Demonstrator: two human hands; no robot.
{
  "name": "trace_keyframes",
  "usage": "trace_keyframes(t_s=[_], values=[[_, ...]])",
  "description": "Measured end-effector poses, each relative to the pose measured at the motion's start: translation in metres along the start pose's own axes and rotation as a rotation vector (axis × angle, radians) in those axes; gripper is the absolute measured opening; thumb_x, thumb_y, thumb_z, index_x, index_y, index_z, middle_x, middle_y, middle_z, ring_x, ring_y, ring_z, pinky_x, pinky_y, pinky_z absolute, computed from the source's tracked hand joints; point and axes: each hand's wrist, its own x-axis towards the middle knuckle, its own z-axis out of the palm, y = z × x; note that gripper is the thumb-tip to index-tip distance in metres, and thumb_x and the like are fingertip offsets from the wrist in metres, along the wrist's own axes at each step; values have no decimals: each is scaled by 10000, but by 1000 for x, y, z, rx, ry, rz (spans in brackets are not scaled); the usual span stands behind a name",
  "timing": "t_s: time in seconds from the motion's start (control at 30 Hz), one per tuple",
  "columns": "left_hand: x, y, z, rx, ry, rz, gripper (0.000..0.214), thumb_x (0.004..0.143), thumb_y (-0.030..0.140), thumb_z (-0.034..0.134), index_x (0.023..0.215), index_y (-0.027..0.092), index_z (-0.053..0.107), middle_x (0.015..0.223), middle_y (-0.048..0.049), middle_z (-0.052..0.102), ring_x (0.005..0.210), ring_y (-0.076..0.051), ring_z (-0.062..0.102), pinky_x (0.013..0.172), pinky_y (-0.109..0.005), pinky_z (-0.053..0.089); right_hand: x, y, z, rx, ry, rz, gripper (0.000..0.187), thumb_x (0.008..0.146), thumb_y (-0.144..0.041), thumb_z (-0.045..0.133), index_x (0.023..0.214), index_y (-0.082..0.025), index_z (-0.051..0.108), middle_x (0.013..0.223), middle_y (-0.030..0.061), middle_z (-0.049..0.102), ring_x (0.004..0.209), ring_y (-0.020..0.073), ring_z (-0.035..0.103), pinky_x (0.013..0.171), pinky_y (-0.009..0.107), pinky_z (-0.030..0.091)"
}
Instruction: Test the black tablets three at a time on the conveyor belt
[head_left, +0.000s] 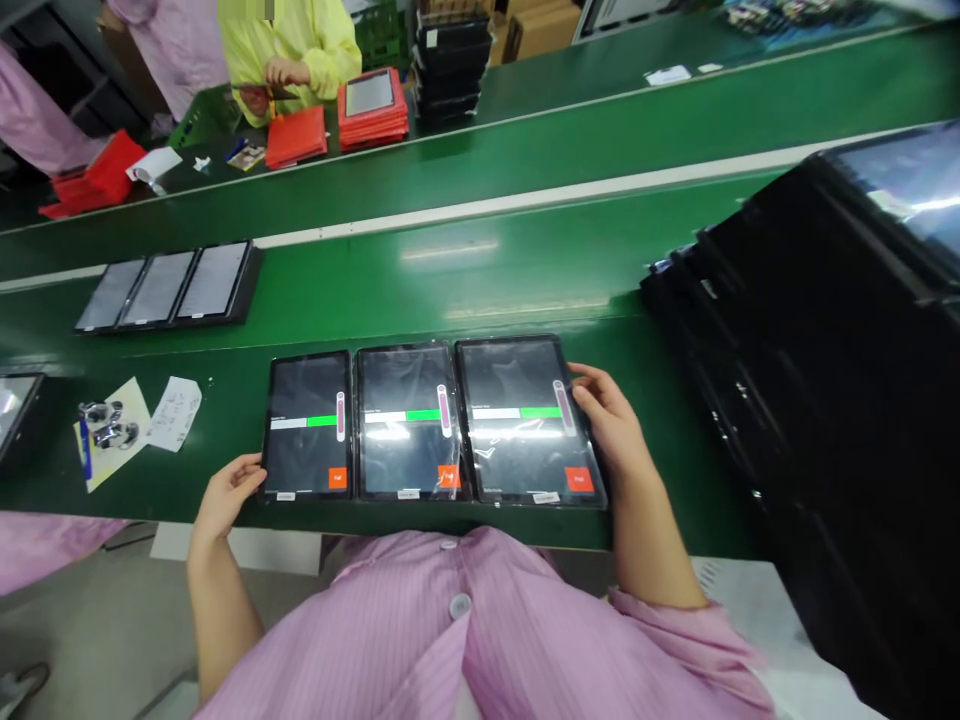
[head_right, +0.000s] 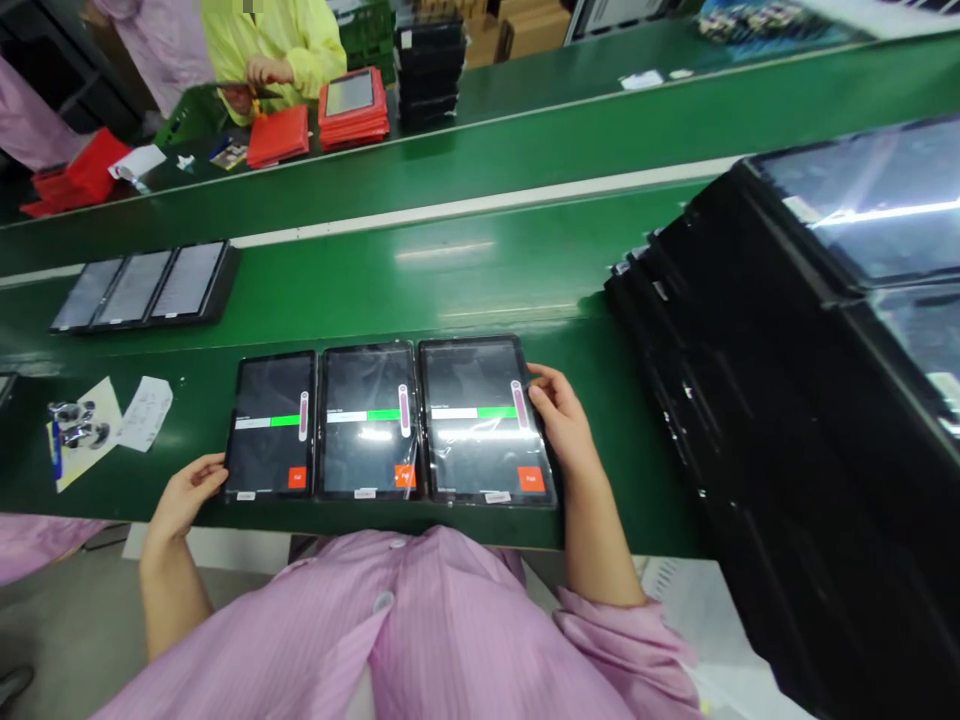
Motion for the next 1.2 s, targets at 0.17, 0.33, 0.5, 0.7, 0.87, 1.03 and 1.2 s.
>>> trace_keyframes(t_s=[0.17, 0.33, 0.5, 0.7, 0.87, 1.03, 1.2], values=[[2, -3, 7, -30, 44, 31, 720, 437, 641, 859, 938, 156, 680, 706, -4, 656, 658, -162, 602, 629, -278, 496, -46, -41, 5, -465, 118, -301, 439, 961, -487, 499, 1335, -284, 605, 1167, 109, 599, 1085, 301, 551, 967, 489, 428], [0, -10, 11, -7, 106, 50, 647, 493, 606, 815, 948, 169, 670, 777, -26, 677, 733, -191, 623, 685, -303, 511, -112, -64, 35, -868, -187, -652, 455, 922, -575, 585, 1324, -372, 646, 1294, 99, 623, 1188, 345, 504, 1117, 603, 227], [1, -17, 13, 12, 121, 49, 624, 539, 584, 773, 993, 171, 664, 764, -7, 653, 703, -180, 605, 650, -287, 491, -145, -45, 67, -1025, -207, -702, 592, 902, -557, 644, 1449, -350, 549, 1363, 105, 628, 1203, 341, 509, 1165, 614, 71], [-6, -24, 18, -2, 176, 91, 631, 655, 590, 713, 1103, 149, 664, 843, -29, 649, 759, -188, 614, 736, -319, 519, -155, -20, 79, -1034, -31, -725, 597, 894, -444, 698, 1462, -421, 516, 1294, 61, 679, 1139, 322, 544, 1155, 619, 58], [-46, -8, 51, 488, 471, 469, 521, 867, 607, 614, 1219, 232, 692, 1220, -139, 619, 1166, -319, 564, 1082, -534, 378, -158, -7, 78, -1080, -3, -702, 573, 858, -523, 718, 1407, -469, 563, 1272, 46, 688, 1108, 338, 541, 1143, 660, 20], [-80, -3, 99, 888, 210, 791, 585, 735, 749, 708, 1224, 428, 699, 1363, -97, 585, 1250, -388, 462, 1136, -688, 82, -157, -12, 76, -1059, -24, -688, 613, 850, -517, 726, 1431, -473, 535, 1299, 53, 666, 1141, 356, 521, 1139, 678, 13], [-79, -10, 115, 986, 172, 884, 540, 793, 699, 692, 1292, 500, 642, 1392, -62, 593, 1261, -390, 414, 1095, -709, 79, -163, -2, 71, -925, 6, -650, 649, 778, -552, 781, 1391, -459, 586, 1281, 76, 632, 1138, 364, 499, 1146, 675, 29]])
